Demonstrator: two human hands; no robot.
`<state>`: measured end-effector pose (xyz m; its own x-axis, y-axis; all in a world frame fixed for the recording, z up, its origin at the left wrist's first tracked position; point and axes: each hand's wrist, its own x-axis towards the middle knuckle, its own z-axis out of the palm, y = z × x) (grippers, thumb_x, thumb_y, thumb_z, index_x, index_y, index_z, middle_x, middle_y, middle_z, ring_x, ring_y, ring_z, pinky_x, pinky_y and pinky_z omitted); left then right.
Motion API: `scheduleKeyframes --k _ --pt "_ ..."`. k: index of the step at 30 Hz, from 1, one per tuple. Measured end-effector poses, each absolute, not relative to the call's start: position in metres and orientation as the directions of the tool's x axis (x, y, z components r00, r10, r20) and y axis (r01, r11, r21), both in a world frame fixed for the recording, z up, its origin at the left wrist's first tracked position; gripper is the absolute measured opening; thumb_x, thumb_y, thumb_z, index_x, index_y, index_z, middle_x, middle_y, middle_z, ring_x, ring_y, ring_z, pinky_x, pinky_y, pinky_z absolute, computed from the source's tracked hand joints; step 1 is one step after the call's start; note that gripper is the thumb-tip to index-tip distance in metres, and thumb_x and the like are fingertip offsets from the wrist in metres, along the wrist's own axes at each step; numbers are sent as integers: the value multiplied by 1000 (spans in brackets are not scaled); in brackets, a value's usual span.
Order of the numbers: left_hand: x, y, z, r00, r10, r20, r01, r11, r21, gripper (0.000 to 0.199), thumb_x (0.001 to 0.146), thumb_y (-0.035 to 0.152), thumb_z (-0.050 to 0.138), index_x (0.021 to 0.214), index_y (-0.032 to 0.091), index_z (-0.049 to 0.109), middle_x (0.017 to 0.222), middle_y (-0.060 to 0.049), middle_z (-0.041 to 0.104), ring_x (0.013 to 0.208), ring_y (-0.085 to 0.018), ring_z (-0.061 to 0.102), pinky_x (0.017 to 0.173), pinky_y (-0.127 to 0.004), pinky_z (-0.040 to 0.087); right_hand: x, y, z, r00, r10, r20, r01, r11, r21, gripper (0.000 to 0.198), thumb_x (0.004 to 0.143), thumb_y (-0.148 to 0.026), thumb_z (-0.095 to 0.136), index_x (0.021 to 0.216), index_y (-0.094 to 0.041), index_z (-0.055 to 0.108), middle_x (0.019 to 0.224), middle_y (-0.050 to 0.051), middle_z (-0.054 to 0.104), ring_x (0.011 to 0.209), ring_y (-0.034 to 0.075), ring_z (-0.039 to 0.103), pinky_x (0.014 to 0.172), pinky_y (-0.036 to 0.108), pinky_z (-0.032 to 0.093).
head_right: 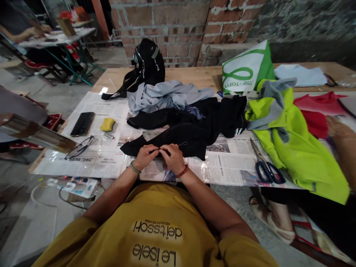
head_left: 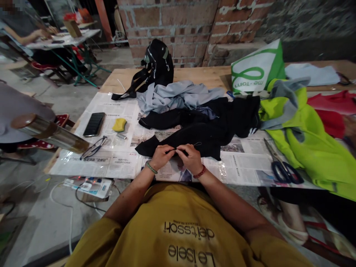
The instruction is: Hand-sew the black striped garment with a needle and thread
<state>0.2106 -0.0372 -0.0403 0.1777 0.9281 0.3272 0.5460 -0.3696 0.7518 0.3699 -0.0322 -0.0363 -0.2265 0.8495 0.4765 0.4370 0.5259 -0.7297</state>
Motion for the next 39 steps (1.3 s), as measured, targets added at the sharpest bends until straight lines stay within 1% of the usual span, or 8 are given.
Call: scheduleKeyframes --k 5,13,17,21,27,32,36,39 --pt "211 -37 -39 177 932 315 508 -361 782 15 80 24 58 72 16 67 59 1 59 56 -9 51 57 -22 38 371 -35 -43 -135 946 295 265 322 -909 14 80 -32 57 83 -21 66 81 2 68 74 16 62 69 29 49" --pt "215 -38 -37 143 932 332 517 -356 778 19 81 25 56 67 15 63 58 1 53 57 -9 48 58 -22 36 370 -31 -28 -175 857 485 414 511 -754 13 86 -26 48 83 -21 59 79 4 64 75 16 59 72 30 46" --pt "213 -37 -36 125 943 309 468 -331 820 25 83 28 53 63 15 59 59 1 50 56 -9 45 56 -22 35 363 -28 -20 -100 888 449 367 453 -812 11 84 -28 49 85 -21 58 78 3 64 71 15 59 67 28 47" --pt "211 -37 -38 152 935 320 470 -353 809 27 83 30 53 61 15 58 57 1 49 56 -9 45 57 -23 36 360 -29 -24 -127 927 353 290 375 -880 12 80 -31 54 82 -22 60 74 1 64 66 15 58 64 28 47" --pt "212 -38 -40 191 921 340 482 -390 785 25 83 30 53 65 15 62 58 1 50 58 -10 46 59 -23 36 365 -30 -27 -139 918 372 335 397 -855 13 81 -29 51 76 -21 59 71 1 62 65 14 57 63 27 45" --pt "212 -38 -40 205 917 342 484 -399 779 26 82 28 54 60 15 59 56 1 49 55 -9 45 58 -23 35 375 -14 -4 53 922 383 233 362 -903 12 84 -30 50 80 -21 56 68 -1 60 64 12 57 64 26 47" --pt "213 -38 -36 194 925 326 473 -379 796 27 82 28 54 59 15 59 54 2 49 54 -9 45 56 -23 35 384 -4 14 -85 952 293 87 300 -950 15 81 -35 56 79 -21 55 69 -3 61 57 9 57 57 23 47" --pt "214 -37 -35 198 925 324 465 -380 800 26 81 28 55 59 15 60 54 2 51 53 -8 46 56 -22 36 384 -5 19 -284 957 56 -145 15 -989 23 80 -43 57 84 -22 50 73 -3 64 49 9 57 43 20 43"
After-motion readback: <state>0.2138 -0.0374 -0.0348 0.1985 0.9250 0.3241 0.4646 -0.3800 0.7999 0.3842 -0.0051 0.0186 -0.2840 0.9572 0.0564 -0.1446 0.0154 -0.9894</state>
